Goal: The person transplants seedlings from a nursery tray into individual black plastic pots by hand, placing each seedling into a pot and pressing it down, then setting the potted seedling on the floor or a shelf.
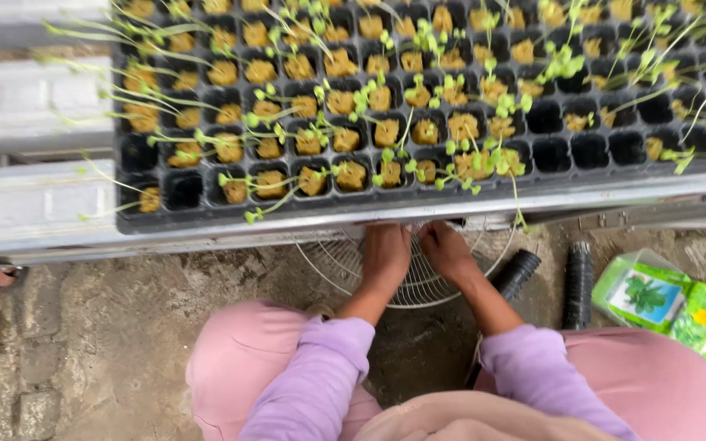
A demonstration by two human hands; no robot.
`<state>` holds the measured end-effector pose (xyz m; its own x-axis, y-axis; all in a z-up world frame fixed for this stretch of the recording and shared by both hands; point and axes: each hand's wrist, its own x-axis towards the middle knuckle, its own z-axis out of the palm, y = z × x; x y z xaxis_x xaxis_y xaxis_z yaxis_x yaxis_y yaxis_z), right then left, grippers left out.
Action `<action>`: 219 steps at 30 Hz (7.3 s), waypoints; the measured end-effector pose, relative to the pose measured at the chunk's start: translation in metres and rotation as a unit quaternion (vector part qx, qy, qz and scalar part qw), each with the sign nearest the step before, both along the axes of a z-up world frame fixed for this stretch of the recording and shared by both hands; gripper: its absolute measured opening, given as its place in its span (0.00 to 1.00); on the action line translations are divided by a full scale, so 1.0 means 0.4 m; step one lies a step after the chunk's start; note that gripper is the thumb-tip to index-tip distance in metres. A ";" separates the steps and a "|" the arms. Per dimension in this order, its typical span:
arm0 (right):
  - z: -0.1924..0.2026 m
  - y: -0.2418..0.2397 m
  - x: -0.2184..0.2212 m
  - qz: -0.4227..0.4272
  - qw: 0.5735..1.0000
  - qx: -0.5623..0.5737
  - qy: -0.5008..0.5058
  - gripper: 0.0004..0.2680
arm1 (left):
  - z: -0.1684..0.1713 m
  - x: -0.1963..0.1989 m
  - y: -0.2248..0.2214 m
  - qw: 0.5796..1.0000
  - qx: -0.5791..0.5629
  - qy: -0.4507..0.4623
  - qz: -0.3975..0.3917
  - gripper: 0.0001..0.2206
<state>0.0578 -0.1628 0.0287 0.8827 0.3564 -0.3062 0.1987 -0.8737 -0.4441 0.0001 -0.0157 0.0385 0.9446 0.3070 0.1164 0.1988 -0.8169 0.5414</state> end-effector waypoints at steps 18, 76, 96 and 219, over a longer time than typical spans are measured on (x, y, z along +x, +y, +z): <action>0.316 -0.114 -0.125 -0.117 0.894 0.370 0.225 0.06 | 0.143 -0.108 -0.097 0.695 -0.709 0.032 0.118 0.08; 0.856 -0.162 0.045 -0.031 0.873 0.429 -0.230 0.03 | 0.954 0.173 -0.211 0.946 0.289 0.070 -0.128 0.09; 1.047 -0.353 -0.104 0.114 0.877 0.440 -0.157 0.06 | 1.024 -0.308 -0.154 0.990 -0.037 -0.086 -0.109 0.07; 0.155 -0.034 0.099 -0.065 0.853 0.499 0.135 0.07 | 0.057 0.087 0.038 0.928 -0.371 -0.032 0.000 0.20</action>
